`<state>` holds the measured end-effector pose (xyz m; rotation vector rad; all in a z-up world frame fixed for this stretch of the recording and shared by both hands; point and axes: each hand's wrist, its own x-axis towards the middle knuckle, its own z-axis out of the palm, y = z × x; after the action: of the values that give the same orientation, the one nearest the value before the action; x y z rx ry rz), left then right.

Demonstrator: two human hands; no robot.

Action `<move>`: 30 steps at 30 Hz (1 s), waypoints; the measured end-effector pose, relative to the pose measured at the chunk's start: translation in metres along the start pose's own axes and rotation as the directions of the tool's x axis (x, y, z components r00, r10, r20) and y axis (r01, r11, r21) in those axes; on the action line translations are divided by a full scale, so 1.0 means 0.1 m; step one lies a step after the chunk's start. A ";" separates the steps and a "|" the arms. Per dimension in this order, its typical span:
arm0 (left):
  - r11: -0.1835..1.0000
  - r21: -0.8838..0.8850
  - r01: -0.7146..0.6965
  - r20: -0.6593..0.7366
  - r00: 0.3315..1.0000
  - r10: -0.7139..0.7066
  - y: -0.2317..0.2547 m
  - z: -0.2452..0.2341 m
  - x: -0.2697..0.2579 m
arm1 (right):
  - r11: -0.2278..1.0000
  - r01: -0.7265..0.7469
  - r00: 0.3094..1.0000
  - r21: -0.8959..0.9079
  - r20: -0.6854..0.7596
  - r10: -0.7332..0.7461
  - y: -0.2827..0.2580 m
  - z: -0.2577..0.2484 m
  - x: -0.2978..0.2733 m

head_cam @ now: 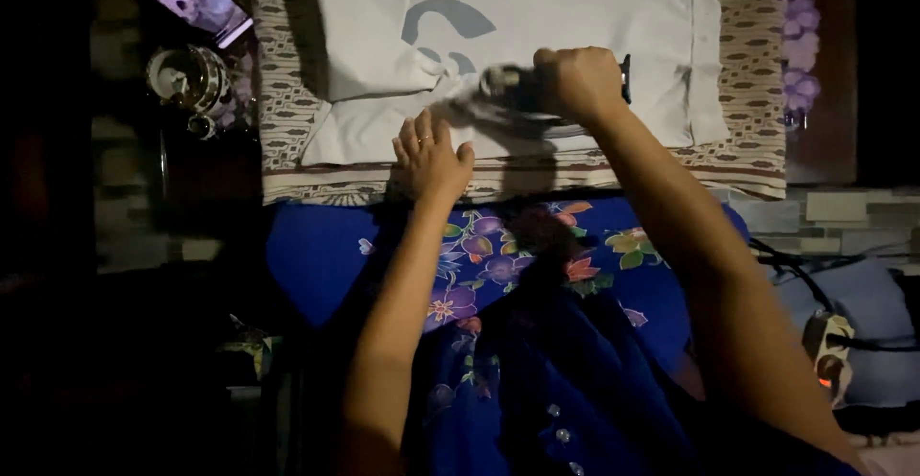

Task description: Ironing and folding a white t-shirt on a table.

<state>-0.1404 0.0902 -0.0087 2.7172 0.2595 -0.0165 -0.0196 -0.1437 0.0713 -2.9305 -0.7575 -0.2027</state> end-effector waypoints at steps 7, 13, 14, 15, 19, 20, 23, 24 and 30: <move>0.989 -0.118 -0.090 -0.274 0.960 0.054 -0.25 0.27 0.00 | 0.996 -0.040 0.995 -0.082 -0.098 0.031 -0.11 0.23 0.08; 0.971 -0.234 -0.052 -0.416 0.908 -0.051 -0.48 0.22 0.04 | 0.997 0.065 0.997 -0.034 -0.043 -0.066 -0.09 0.09 0.07; 0.978 -0.208 -0.026 -0.413 0.908 -0.064 -0.48 0.14 0.04 | 0.995 0.089 0.995 -0.046 -0.041 -0.090 -0.07 0.13 0.03; 0.977 -0.210 -0.024 -0.414 0.908 -0.067 -0.51 0.03 0.06 | 0.995 0.091 0.995 -0.047 -0.040 -0.093 -0.07 0.15 0.06; 0.991 -0.102 0.085 -0.408 0.905 -0.120 -0.74 -0.38 0.10 | 0.996 0.043 0.996 -0.078 -0.071 -0.049 -0.15 0.08 0.09; 0.994 -0.043 0.097 -0.412 0.905 -0.106 -0.82 -0.48 0.12 | 0.991 0.095 0.995 -0.098 0.013 -0.094 -0.18 0.01 0.10; 0.984 0.032 0.174 -0.332 0.931 -0.154 -1.06 -0.49 0.28 | 0.988 0.141 0.989 0.070 -0.052 -0.138 -0.42 -0.03 0.11; 0.984 0.032 0.177 -0.335 0.929 -0.156 -1.17 -0.42 0.38 | 0.987 0.145 0.989 0.071 -0.053 -0.141 -0.51 0.01 0.15; 0.917 -0.114 0.382 -0.095 0.915 -0.392 -1.45 -0.35 0.94 | 0.993 0.111 0.993 0.049 0.034 -0.112 -0.91 0.24 0.48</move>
<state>-0.0760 0.2515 -0.0389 2.5323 0.8105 0.0399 -0.0204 -0.0388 0.0619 -2.8575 -0.9195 -0.1379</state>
